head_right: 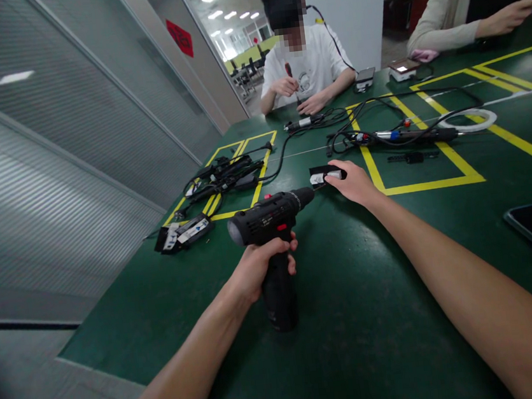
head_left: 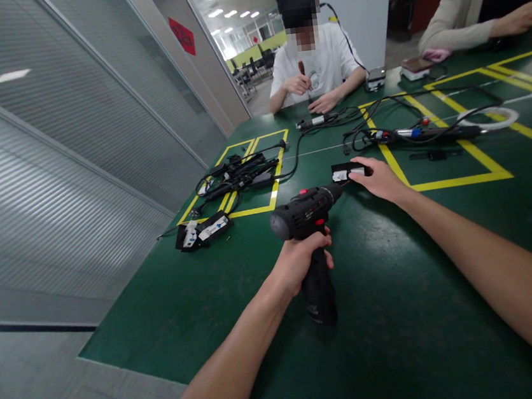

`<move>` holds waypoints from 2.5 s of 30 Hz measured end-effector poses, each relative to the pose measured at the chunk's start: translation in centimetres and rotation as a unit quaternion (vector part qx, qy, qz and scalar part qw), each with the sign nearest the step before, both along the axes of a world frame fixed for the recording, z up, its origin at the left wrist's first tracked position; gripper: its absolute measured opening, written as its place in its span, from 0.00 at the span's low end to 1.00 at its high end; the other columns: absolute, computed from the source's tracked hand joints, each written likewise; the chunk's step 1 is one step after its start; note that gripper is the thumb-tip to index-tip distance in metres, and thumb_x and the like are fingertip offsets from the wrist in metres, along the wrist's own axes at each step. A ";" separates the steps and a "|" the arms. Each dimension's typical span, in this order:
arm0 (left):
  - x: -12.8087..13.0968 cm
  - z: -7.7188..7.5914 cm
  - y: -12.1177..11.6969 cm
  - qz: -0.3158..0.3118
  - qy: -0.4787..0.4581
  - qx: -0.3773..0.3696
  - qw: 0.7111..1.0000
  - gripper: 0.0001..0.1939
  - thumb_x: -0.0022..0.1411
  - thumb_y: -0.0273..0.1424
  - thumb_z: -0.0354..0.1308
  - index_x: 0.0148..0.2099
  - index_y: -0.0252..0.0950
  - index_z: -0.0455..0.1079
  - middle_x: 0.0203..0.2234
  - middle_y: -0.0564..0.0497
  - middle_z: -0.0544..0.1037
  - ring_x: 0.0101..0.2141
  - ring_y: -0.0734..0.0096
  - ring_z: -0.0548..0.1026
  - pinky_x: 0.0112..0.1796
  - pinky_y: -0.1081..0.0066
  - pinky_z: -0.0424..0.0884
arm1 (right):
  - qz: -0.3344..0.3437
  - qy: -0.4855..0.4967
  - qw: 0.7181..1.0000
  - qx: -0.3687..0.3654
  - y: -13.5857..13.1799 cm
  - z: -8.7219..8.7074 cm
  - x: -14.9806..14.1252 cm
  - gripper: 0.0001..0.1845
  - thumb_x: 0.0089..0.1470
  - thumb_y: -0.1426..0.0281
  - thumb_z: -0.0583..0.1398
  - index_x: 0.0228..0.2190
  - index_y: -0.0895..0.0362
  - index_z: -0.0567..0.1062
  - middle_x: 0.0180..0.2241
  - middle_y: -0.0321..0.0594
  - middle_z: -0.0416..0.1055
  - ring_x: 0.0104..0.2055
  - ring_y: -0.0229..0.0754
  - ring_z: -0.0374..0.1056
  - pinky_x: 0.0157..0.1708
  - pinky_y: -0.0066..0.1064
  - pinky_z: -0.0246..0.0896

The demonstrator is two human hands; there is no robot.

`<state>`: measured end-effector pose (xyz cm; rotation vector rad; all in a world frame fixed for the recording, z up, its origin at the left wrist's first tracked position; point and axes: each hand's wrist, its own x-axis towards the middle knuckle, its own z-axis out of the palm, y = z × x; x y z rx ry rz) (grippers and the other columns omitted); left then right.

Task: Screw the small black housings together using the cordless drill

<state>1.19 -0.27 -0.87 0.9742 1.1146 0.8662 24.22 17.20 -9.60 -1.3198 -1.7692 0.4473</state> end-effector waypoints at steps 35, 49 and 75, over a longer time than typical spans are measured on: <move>0.0 0.0 0.0 -0.008 0.001 0.011 1.000 0.11 0.52 0.29 0.57 0.39 0.32 0.67 0.30 0.52 0.69 0.20 0.77 0.70 0.24 0.73 0.66 | 0.001 -0.002 1.000 0.002 -0.2 0.3 -0.1 0.24 0.51 0.60 0.59 0.50 0.53 0.72 0.46 0.43 0.72 0.43 0.48 0.69 0.45 0.40 0.62; 0.0 0.0 0.0 -0.002 0.009 0.006 1.000 0.11 0.51 0.29 0.58 0.39 0.32 0.67 0.29 0.51 0.70 0.19 0.77 0.70 0.23 0.73 0.66 | -0.004 -0.001 1.000 0.013 -0.1 0.1 -0.2 0.25 0.51 0.60 0.59 0.50 0.54 0.73 0.45 0.44 0.72 0.44 0.49 0.69 0.45 0.41 0.62; 0.1 -0.1 0.0 0.008 0.012 0.001 1.000 0.10 0.51 0.28 0.57 0.38 0.32 0.68 0.28 0.52 0.70 0.19 0.77 0.70 0.23 0.73 0.66 | -0.015 -0.003 1.000 0.018 -0.3 0.0 -0.4 0.25 0.52 0.59 0.59 0.51 0.54 0.72 0.46 0.44 0.71 0.44 0.49 0.69 0.46 0.41 0.62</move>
